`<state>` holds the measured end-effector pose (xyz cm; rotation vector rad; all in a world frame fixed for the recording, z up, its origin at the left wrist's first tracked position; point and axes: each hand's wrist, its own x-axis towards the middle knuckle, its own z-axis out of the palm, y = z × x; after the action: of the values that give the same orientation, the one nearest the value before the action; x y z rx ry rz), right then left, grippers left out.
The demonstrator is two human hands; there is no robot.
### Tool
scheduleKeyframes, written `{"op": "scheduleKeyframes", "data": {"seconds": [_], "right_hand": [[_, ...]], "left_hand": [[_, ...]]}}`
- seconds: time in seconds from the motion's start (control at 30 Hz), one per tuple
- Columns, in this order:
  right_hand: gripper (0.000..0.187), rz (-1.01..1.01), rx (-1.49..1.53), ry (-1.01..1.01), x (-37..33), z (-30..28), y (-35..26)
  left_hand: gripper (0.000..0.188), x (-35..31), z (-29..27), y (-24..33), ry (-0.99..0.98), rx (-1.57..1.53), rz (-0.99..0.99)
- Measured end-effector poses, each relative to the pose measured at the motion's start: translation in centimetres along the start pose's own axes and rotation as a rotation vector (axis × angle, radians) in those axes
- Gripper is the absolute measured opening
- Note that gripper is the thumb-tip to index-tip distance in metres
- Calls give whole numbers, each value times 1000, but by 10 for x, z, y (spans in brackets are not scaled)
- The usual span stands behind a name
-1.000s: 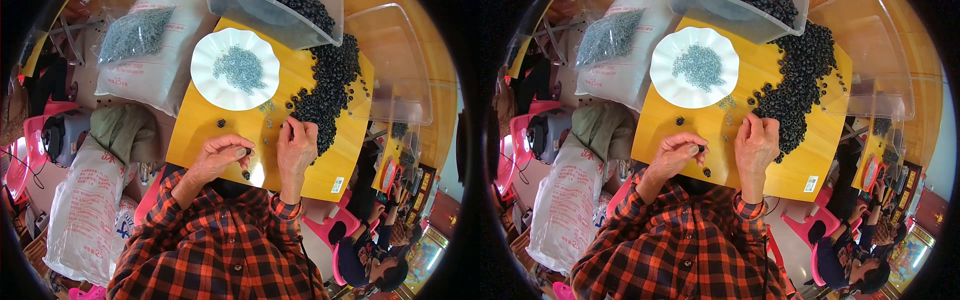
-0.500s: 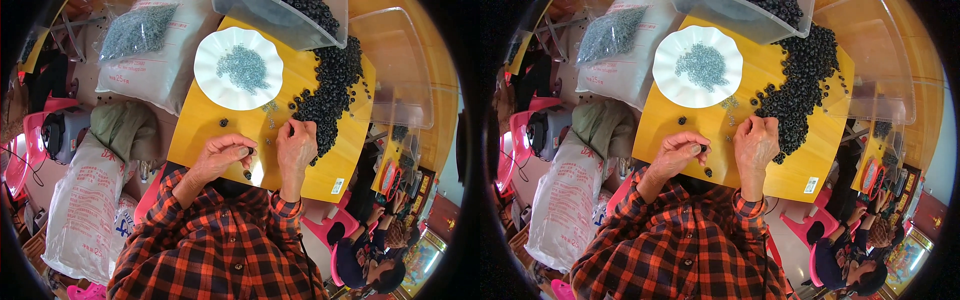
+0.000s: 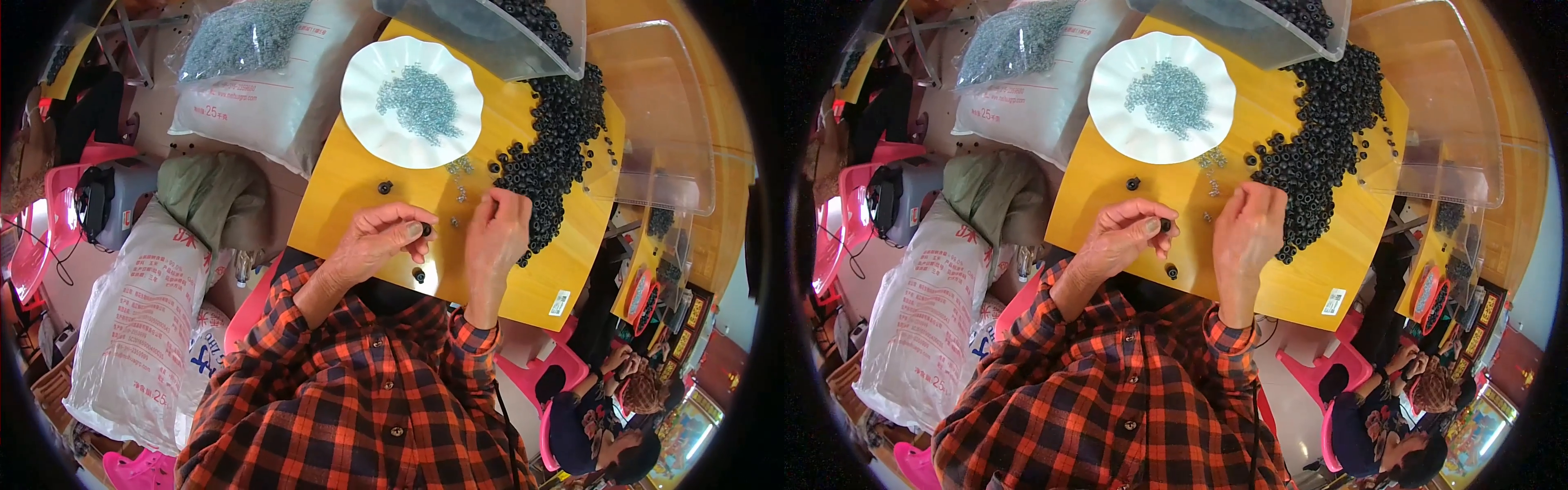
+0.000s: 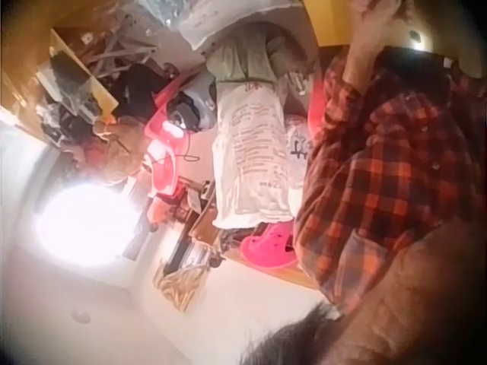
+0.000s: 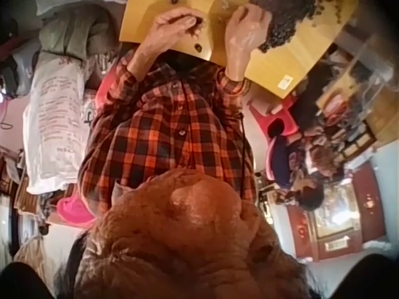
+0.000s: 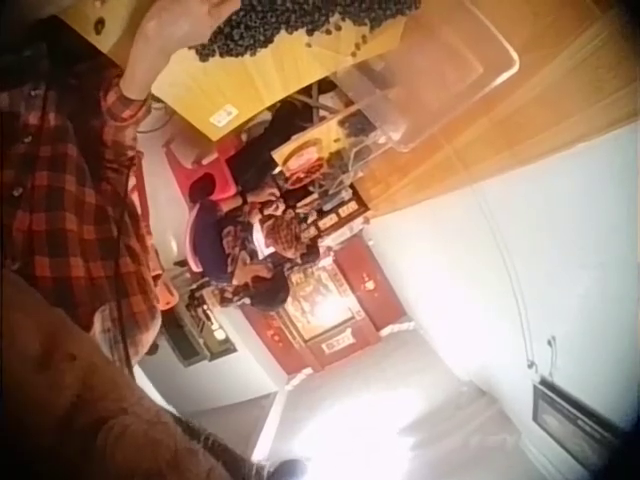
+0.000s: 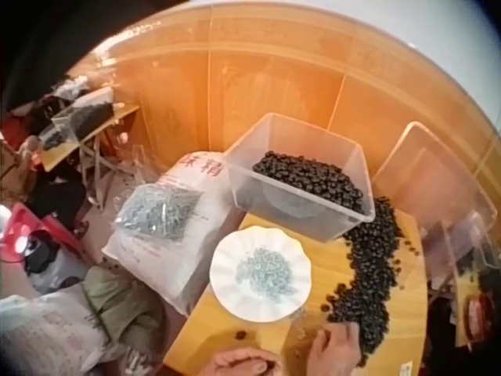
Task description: Assembling small hardware or jewelry parts by inserting metallic pins into black beads.
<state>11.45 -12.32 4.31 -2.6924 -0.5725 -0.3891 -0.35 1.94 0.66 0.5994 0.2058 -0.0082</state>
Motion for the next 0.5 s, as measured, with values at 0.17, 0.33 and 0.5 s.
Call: {"op": "scheduleKeyframes", "data": {"seconds": [0.17,0.33,0.5], "right_hand": [[11,293,785,-177,-13,-28,-13],[13,509,1285,-324,-33,-39,-22],[15,475,1403,-319,-51,-33,-20]], "left_hand": [[26,1,-2,-1,-13,-59,-4],[27,-1,-3,-3,-20,-80,18],[24,-1,-4,-7,-31,-65,69]]}}
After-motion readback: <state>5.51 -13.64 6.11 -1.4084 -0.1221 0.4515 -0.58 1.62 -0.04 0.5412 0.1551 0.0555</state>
